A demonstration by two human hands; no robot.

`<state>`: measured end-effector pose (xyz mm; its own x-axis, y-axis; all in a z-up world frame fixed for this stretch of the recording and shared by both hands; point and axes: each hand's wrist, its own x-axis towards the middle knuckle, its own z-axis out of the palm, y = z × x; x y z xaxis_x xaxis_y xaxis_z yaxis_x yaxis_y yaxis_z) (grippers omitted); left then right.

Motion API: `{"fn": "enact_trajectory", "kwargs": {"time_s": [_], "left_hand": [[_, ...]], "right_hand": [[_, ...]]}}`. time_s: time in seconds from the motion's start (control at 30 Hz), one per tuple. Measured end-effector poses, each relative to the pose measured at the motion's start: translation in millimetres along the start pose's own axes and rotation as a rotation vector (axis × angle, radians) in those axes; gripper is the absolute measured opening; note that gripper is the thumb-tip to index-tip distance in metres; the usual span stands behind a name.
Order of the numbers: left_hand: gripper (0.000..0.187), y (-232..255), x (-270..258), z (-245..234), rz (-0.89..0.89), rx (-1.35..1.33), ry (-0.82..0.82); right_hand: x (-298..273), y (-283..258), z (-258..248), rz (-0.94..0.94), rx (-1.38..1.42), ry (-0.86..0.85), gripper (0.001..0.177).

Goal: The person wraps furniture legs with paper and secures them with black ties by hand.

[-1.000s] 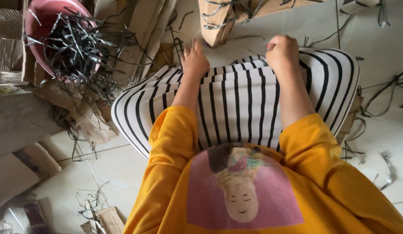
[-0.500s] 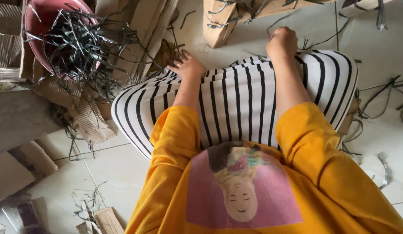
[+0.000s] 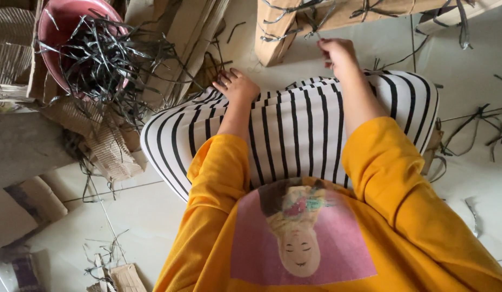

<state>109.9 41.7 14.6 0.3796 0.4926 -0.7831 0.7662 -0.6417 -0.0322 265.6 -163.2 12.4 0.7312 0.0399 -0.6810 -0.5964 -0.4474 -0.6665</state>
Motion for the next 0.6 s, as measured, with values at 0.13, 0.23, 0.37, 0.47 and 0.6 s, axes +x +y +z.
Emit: {"fn": "enact_trajectory", "kwargs": {"time_s": [0.13, 0.23, 0.37, 0.47, 0.6], "left_hand": [[0.092, 1, -8, -7, 0.014, -0.01, -0.021], [0.092, 2, -6, -5, 0.003, -0.003, -0.03], [0.09, 1, -10, -6, 0.004, 0.012, -0.018], [0.09, 2, -11, -7, 0.014, 0.019, -0.023], [0.091, 1, -14, -9, 0.033, 0.002, -0.029]], "right_hand": [[16, 15, -4, 0.257, 0.044, 0.082, 0.013], [68, 56, -3, 0.244, -0.207, 0.154, 0.026], [77, 70, 12, 0.004, -0.747, 0.282, 0.03], [95, 90, 16, -0.415, -0.911, 0.288, 0.012], [48, 52, 6, -0.77, -0.549, 0.161, 0.023]]}}
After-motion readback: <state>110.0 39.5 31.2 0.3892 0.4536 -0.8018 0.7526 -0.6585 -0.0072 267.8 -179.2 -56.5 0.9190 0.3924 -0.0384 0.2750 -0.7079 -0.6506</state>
